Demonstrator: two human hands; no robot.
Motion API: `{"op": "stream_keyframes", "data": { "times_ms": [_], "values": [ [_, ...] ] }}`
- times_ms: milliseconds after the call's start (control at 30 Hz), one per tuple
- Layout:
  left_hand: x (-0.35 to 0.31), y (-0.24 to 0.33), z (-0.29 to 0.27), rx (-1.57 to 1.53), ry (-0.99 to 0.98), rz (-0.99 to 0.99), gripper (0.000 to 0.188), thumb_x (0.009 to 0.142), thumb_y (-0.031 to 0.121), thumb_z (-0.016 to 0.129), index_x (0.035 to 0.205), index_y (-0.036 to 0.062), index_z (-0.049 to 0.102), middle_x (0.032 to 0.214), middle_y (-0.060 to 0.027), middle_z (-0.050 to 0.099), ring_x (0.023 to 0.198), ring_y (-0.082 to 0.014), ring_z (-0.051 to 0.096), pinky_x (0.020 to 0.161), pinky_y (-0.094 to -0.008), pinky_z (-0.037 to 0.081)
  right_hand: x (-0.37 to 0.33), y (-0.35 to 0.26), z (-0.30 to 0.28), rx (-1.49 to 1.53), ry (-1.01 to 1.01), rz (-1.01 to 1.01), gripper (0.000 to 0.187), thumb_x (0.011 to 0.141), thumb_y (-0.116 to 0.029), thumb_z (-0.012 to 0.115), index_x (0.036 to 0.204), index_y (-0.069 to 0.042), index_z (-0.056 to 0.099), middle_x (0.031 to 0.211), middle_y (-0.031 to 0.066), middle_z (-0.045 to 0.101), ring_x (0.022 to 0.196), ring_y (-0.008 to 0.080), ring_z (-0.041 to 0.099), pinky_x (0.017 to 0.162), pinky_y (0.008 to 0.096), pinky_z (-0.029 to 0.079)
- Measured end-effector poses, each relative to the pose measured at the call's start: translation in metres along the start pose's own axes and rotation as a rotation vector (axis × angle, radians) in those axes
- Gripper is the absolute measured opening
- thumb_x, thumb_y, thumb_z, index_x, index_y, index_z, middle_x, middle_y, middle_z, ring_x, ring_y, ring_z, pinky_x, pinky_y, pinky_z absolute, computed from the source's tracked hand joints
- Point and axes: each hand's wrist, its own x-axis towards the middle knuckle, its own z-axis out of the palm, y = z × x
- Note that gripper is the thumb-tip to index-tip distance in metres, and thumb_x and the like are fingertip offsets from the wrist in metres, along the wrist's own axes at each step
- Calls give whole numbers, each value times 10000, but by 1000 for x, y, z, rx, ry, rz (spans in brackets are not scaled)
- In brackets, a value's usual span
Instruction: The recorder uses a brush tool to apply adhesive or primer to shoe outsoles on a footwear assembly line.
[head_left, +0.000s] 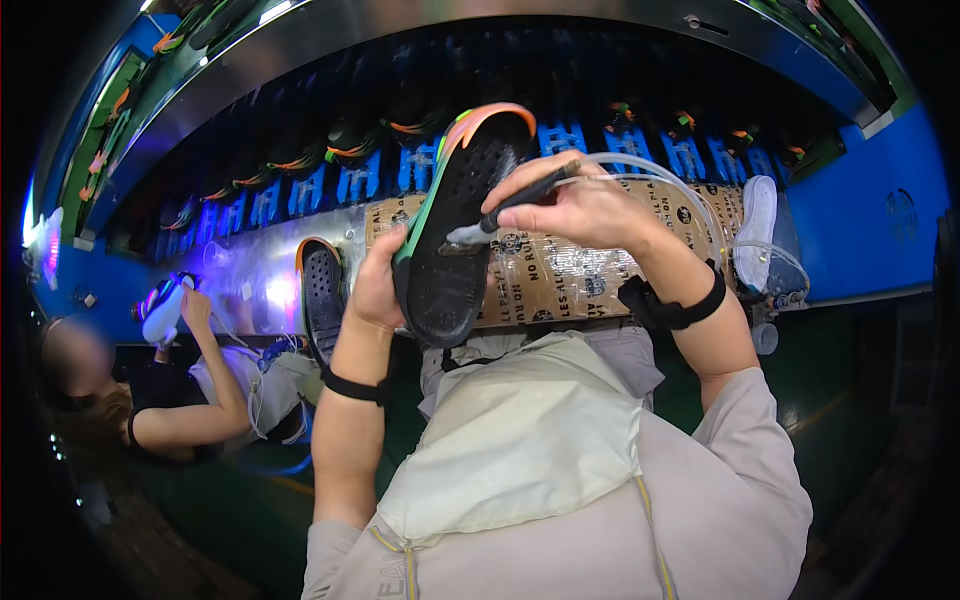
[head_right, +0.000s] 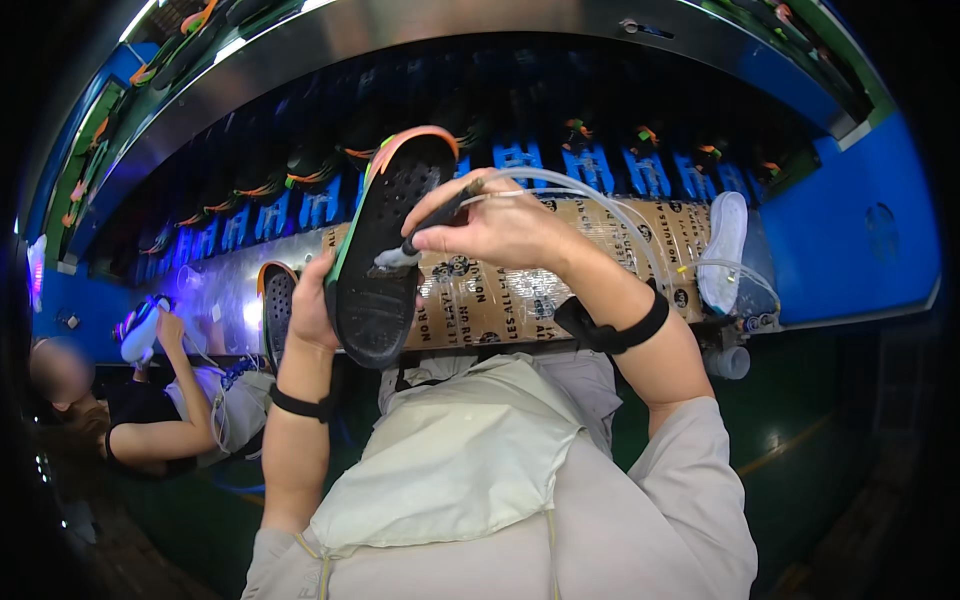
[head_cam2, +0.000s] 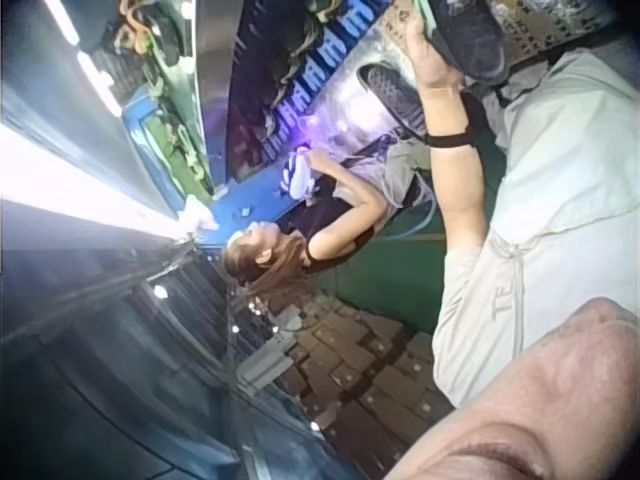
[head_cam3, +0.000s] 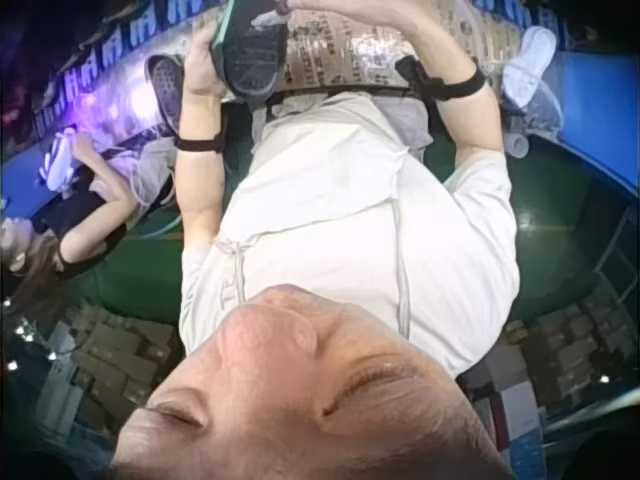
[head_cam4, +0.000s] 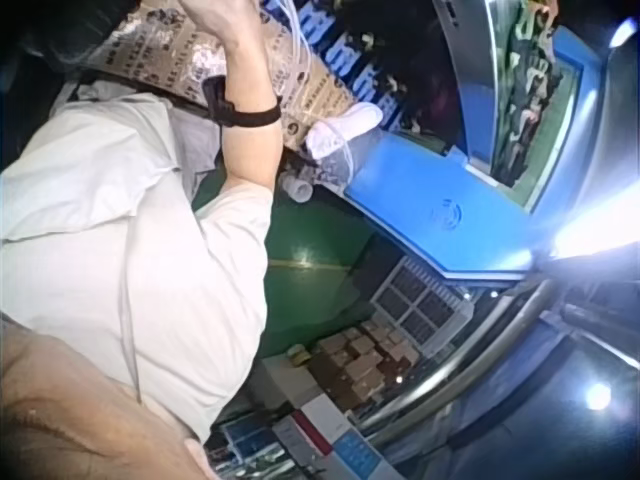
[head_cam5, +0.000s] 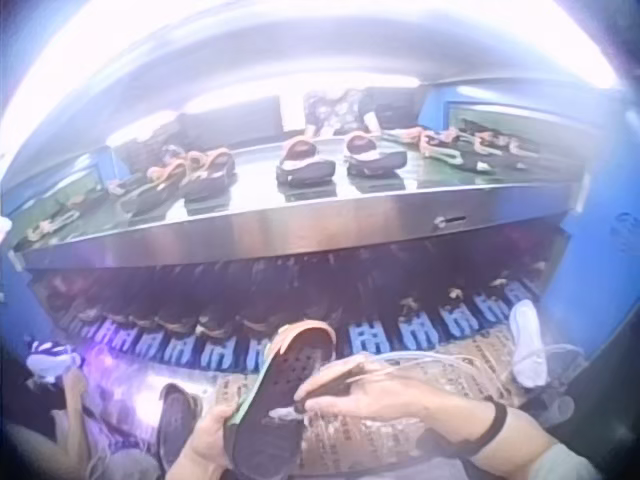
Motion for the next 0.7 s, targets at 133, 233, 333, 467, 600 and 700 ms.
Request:
{"op": "stream_keyframes", "data": {
  "times_ms": [133,233,333,467,600,700],
  "values": [
    [-5,-29,-4,-140,22,-8,818,1014,604,311,1533,-17,426,1311,-350,607,1115,-487,685,844,-581,636,15,30,-13,-164,267,-40,217,888,-156,800,1066,-32,800,1011,92,788,908,160,716,831,312,568],
    [-9,-41,-2,-297,-26,-7,777,1050,561,259,1512,-35,447,1341,-290,630,1178,-436,670,1027,-580,551,20,48,-2,-425,397,-230,234,879,-134,807,1094,-43,783,948,117,762,837,237,720,752,339,558],
    [-4,-42,3,-363,170,9,844,1016,664,280,1535,16,436,1330,-308,615,1121,-450,690,838,-578,641,6,36,32,-704,260,-478,359,829,-95,812,1182,-89,747,853,94,660,777,309,664,680,414,534],
    [-2,-41,-21,-264,122,205,742,1082,564,210,1483,12,502,1351,-211,658,1202,-350,670,1018,-485,569,-14,20,52,-534,-133,-642,413,811,-141,831,1211,-100,737,853,91,638,820,299,654,733,417,532],
    [-8,-42,-32,-220,34,285,773,1087,565,152,1467,7,530,1350,-191,666,1225,-331,661,1089,-484,511,-18,10,33,-70,-242,-275,318,889,-176,794,1194,-85,776,958,93,746,888,254,688,803,396,541],
    [-6,-45,-24,-129,106,380,669,1087,513,319,1544,37,433,1463,-172,587,1310,-331,601,1141,-500,465,-14,21,36,167,88,-64,248,960,-173,724,1154,-27,773,970,59,752,894,128,651,786,320,526]
  ]
}}
